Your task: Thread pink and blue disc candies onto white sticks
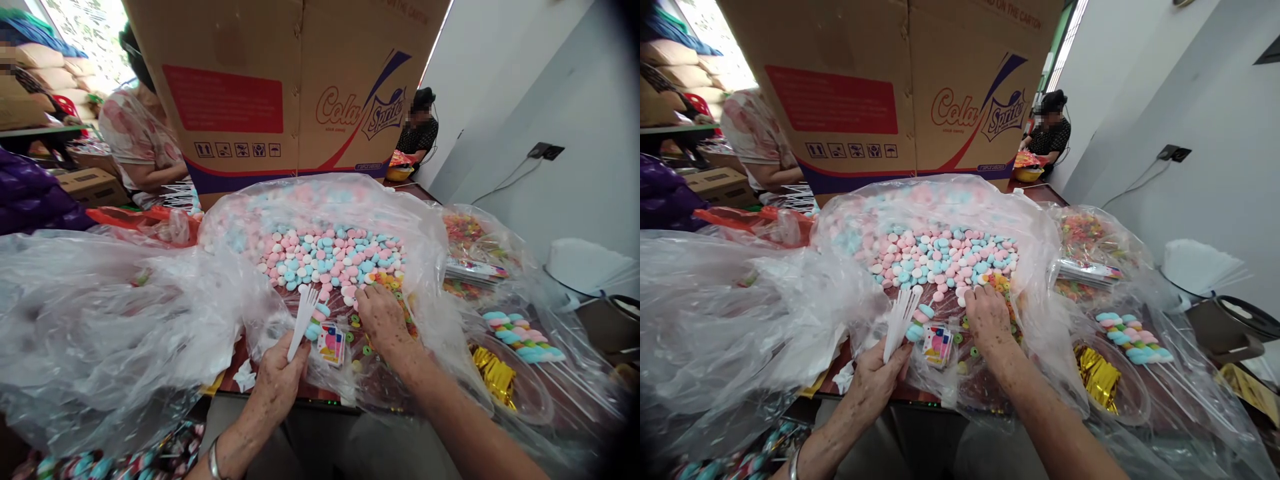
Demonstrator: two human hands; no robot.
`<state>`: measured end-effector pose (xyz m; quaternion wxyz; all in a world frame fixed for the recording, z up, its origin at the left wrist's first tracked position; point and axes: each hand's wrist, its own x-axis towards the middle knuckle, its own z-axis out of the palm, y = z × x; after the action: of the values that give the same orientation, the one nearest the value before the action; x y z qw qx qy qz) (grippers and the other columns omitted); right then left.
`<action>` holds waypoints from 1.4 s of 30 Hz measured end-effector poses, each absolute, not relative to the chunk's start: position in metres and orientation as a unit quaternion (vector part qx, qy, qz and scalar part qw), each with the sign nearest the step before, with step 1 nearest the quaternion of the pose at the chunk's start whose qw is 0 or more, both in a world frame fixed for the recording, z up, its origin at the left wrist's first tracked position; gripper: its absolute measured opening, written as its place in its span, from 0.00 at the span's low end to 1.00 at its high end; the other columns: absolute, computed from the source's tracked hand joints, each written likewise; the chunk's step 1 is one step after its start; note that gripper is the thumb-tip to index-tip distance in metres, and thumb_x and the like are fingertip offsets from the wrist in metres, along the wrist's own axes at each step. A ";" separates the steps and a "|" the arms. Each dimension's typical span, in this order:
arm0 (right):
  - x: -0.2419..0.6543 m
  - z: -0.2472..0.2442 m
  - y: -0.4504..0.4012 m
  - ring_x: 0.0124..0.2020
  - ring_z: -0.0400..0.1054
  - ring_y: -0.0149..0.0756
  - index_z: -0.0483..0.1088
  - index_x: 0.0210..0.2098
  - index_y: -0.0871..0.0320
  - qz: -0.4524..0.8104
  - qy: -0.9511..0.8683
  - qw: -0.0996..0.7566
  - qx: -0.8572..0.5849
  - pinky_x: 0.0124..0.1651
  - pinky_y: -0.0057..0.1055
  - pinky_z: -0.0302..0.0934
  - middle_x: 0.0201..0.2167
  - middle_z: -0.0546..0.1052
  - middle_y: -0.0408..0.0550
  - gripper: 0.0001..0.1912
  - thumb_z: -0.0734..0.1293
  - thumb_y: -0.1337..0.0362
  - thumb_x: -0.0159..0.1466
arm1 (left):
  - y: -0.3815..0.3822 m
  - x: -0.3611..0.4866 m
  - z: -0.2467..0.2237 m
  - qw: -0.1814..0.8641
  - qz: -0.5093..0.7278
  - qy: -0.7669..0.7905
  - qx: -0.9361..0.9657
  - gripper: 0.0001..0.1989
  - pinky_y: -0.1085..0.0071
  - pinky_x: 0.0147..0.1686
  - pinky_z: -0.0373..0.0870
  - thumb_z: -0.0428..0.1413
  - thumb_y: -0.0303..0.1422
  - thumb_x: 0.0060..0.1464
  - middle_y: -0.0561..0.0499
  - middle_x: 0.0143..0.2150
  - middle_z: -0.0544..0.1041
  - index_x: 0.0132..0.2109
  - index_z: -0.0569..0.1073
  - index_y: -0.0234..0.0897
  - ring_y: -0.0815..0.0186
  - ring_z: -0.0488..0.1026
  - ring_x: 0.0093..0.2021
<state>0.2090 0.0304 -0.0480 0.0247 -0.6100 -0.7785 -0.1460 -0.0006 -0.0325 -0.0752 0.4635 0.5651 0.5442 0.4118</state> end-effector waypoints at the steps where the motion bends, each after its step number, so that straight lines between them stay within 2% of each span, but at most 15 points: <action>1: 0.210 -0.049 0.031 0.43 0.65 0.51 0.72 0.41 0.62 -0.133 -0.779 0.043 -0.611 0.44 0.41 0.57 0.38 0.75 0.59 0.12 0.60 0.76 0.62 | -0.033 -0.001 -0.075 0.463 0.412 0.545 0.565 0.15 0.72 0.25 0.52 0.50 0.42 0.60 0.58 0.19 0.62 0.31 0.72 0.38 0.68 0.58 0.22; 4: 0.215 -0.049 0.035 0.41 0.66 0.47 0.70 0.33 0.60 -0.086 -0.768 0.135 -0.620 0.44 0.40 0.58 0.34 0.75 0.57 0.09 0.59 0.76 0.61 | -0.033 -0.001 -0.076 0.467 0.405 0.542 0.570 0.15 0.72 0.25 0.53 0.50 0.42 0.60 0.57 0.20 0.63 0.31 0.72 0.37 0.67 0.59 0.23; 6: 0.215 -0.048 0.037 0.37 0.67 0.43 0.68 0.31 0.59 -0.001 -0.744 0.240 -0.624 0.42 0.37 0.61 0.31 0.74 0.53 0.06 0.61 0.72 0.61 | -0.033 -0.001 -0.076 0.473 0.398 0.530 0.580 0.15 0.72 0.26 0.54 0.50 0.42 0.61 0.57 0.20 0.64 0.33 0.72 0.37 0.67 0.59 0.24; 8: 0.211 -0.046 0.037 0.33 0.68 0.38 0.66 0.34 0.58 0.167 -0.686 0.376 -0.600 0.37 0.34 0.63 0.30 0.73 0.48 0.02 0.63 0.65 0.61 | -0.033 -0.001 -0.073 0.481 0.390 0.518 0.591 0.15 0.72 0.26 0.54 0.49 0.42 0.61 0.57 0.20 0.63 0.35 0.73 0.37 0.67 0.59 0.24; 10: 0.204 -0.043 0.035 0.30 0.68 0.35 0.67 0.36 0.57 0.360 -0.586 0.485 -0.540 0.33 0.31 0.63 0.29 0.74 0.44 0.10 0.68 0.59 0.57 | -0.034 -0.001 -0.071 0.486 0.383 0.513 0.595 0.15 0.73 0.25 0.53 0.49 0.42 0.61 0.58 0.21 0.63 0.37 0.74 0.37 0.67 0.58 0.24; 13: 0.193 -0.037 0.031 0.28 0.69 0.33 0.70 0.35 0.58 0.512 -0.492 0.515 -0.480 0.31 0.29 0.64 0.28 0.75 0.43 0.16 0.73 0.55 0.51 | -0.035 -0.001 -0.068 0.493 0.369 0.514 0.597 0.15 0.73 0.26 0.54 0.48 0.42 0.62 0.58 0.21 0.63 0.41 0.74 0.37 0.67 0.58 0.25; 16: 0.187 -0.032 0.028 0.26 0.69 0.30 0.74 0.33 0.58 0.552 -0.463 0.518 -0.461 0.32 0.27 0.64 0.26 0.76 0.43 0.16 0.76 0.56 0.49 | -0.035 -0.002 -0.069 0.495 0.358 0.518 0.599 0.16 0.72 0.26 0.54 0.47 0.42 0.62 0.58 0.21 0.63 0.41 0.73 0.36 0.67 0.58 0.25; 22: 0.185 -0.034 0.030 0.26 0.69 0.29 0.76 0.31 0.58 0.564 -0.457 0.517 -0.454 0.30 0.25 0.62 0.24 0.76 0.42 0.14 0.77 0.58 0.48 | -0.034 -0.002 -0.070 0.496 0.364 0.511 0.600 0.16 0.72 0.25 0.53 0.47 0.43 0.62 0.58 0.21 0.62 0.37 0.71 0.37 0.68 0.57 0.24; 27: 0.186 -0.043 0.027 0.30 0.71 0.32 0.79 0.33 0.57 0.510 -0.533 0.497 -0.457 0.33 0.26 0.65 0.30 0.79 0.44 0.11 0.75 0.59 0.52 | -0.032 -0.001 -0.073 0.495 0.369 0.512 0.597 0.16 0.72 0.25 0.53 0.47 0.44 0.62 0.58 0.21 0.61 0.34 0.69 0.37 0.68 0.57 0.24; 29: 0.187 -0.045 0.022 0.34 0.73 0.34 0.79 0.38 0.55 0.442 -0.611 0.472 -0.457 0.37 0.28 0.68 0.35 0.80 0.46 0.10 0.71 0.60 0.58 | -0.032 -0.002 -0.075 0.496 0.372 0.513 0.594 0.17 0.72 0.25 0.53 0.47 0.45 0.62 0.58 0.21 0.61 0.33 0.69 0.37 0.68 0.57 0.24; 32: 0.186 -0.046 0.011 0.46 0.74 0.38 0.75 0.50 0.56 0.247 -0.753 0.441 -0.421 0.49 0.32 0.69 0.45 0.79 0.51 0.16 0.62 0.66 0.66 | -0.032 -0.002 -0.078 0.490 0.382 0.516 0.589 0.17 0.72 0.25 0.52 0.47 0.45 0.62 0.58 0.22 0.61 0.35 0.69 0.37 0.68 0.56 0.24; 34: 0.184 -0.047 0.004 0.51 0.71 0.41 0.71 0.56 0.60 0.111 -0.816 0.419 -0.384 0.54 0.36 0.67 0.50 0.77 0.56 0.20 0.58 0.71 0.67 | -0.033 -0.002 -0.079 0.483 0.390 0.519 0.587 0.17 0.72 0.26 0.52 0.48 0.45 0.61 0.58 0.22 0.61 0.34 0.68 0.37 0.68 0.56 0.25; 36: 0.181 -0.047 0.000 0.51 0.71 0.43 0.70 0.56 0.62 0.021 -0.842 0.400 -0.362 0.54 0.39 0.68 0.50 0.77 0.58 0.22 0.57 0.73 0.66 | -0.033 -0.002 -0.079 0.476 0.396 0.519 0.589 0.17 0.72 0.26 0.52 0.48 0.46 0.61 0.58 0.22 0.61 0.30 0.66 0.38 0.68 0.56 0.25; 39: 0.175 -0.049 -0.003 0.47 0.73 0.42 0.70 0.54 0.64 -0.009 -0.844 0.401 -0.358 0.50 0.37 0.70 0.45 0.78 0.59 0.20 0.56 0.74 0.65 | -0.034 -0.002 -0.080 0.470 0.401 0.521 0.589 0.18 0.72 0.25 0.52 0.48 0.45 0.61 0.58 0.22 0.60 0.29 0.65 0.38 0.68 0.55 0.24; 42: 0.171 -0.047 -0.003 0.47 0.73 0.41 0.71 0.52 0.64 0.007 -0.846 0.403 -0.348 0.49 0.35 0.70 0.45 0.78 0.58 0.19 0.56 0.73 0.65 | -0.034 -0.003 -0.081 0.466 0.412 0.522 0.583 0.17 0.72 0.24 0.52 0.49 0.44 0.60 0.58 0.21 0.60 0.29 0.65 0.38 0.68 0.54 0.24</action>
<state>0.1707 -0.0028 -0.0468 0.4029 -0.3481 -0.8464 0.0067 -0.0029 -0.0337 -0.0812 0.4657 0.5835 0.5222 0.4124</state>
